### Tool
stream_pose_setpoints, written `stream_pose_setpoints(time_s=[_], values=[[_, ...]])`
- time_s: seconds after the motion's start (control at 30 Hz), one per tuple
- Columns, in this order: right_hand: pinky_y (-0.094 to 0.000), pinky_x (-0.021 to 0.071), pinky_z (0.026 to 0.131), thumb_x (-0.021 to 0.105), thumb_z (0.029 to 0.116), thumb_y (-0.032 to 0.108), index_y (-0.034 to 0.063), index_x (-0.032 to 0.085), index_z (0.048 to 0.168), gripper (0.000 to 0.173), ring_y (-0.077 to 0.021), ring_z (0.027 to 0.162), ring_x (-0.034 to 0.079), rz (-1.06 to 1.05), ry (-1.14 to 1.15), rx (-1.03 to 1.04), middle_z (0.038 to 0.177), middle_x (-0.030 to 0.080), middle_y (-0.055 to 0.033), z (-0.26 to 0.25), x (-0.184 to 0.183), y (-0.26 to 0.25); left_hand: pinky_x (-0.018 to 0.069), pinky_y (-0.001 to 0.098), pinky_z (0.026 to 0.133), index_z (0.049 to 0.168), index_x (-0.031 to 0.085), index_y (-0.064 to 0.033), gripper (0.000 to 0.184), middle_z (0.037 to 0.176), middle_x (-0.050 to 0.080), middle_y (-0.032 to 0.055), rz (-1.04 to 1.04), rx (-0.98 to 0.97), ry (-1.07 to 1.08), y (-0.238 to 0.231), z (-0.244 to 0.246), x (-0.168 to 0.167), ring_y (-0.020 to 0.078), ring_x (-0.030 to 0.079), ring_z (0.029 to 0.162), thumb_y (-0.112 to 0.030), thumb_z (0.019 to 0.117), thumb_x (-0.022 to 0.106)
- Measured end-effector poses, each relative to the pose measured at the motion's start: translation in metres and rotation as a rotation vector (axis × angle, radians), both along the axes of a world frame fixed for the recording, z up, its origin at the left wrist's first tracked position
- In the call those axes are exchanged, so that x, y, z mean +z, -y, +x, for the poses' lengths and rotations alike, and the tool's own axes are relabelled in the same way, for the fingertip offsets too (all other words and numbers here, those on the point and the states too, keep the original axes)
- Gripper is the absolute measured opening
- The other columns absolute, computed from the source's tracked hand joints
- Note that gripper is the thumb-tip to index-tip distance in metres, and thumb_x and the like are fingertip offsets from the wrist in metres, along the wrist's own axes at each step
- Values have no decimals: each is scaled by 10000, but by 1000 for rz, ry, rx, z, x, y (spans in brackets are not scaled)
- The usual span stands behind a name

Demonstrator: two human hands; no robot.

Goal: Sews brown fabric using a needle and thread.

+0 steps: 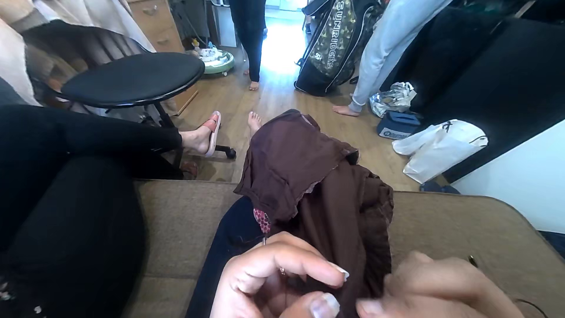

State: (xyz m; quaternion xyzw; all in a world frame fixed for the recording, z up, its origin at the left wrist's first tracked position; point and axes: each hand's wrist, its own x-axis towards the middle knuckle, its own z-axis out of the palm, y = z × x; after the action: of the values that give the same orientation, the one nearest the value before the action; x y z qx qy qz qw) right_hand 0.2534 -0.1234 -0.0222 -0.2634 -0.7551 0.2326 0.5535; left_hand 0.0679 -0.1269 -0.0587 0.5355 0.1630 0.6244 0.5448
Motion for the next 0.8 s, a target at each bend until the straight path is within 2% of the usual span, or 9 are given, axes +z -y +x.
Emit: stream_pose_setpoints(time_s=[0.1,0.27,0.47,0.57,0.63,0.8], values=[[-92,474,802,720,961,127,53,729,972,75,-2,895,581,43,12,-57,939,606,-15,-7,-11,-6,584,173,794,1179,717,-89,197,1154,695,-30,-7,-15,11,-1,0,0,16,670,1000,-66,1002,634],[-102,458,794,722,957,112,38,720,965,74,-27,876,568,106,44,-74,921,595,-34,-9,-12,-8,572,160,780,1176,706,-81,196,1124,704,-29,10,12,-19,-1,0,1,0,670,954,-46,1000,628],[-76,442,794,627,1000,149,47,643,946,117,-24,879,553,184,119,-167,940,564,-46,-15,-13,-9,576,161,796,1198,673,-56,209,1119,728,-28,70,82,-154,-1,0,4,-4,679,967,-28,994,633],[-71,447,830,606,1019,182,61,639,955,140,10,919,563,142,68,-149,960,571,-24,-16,-13,-9,570,135,727,1098,707,-44,128,1069,699,2,114,156,-231,-2,1,2,-6,667,915,-88,980,685],[-71,455,818,636,1010,188,64,653,944,142,19,912,568,107,29,-124,953,582,-12,-16,-12,-8,553,121,723,1026,718,-38,89,1000,705,8,156,213,-259,-3,0,1,-15,658,873,-105,971,700],[-79,478,792,700,975,150,64,721,971,88,36,889,583,34,-61,-73,941,608,17,-10,-9,-6,529,102,720,1044,716,-61,96,964,706,-39,133,197,-207,-4,-1,3,-51,641,845,-126,999,662]])
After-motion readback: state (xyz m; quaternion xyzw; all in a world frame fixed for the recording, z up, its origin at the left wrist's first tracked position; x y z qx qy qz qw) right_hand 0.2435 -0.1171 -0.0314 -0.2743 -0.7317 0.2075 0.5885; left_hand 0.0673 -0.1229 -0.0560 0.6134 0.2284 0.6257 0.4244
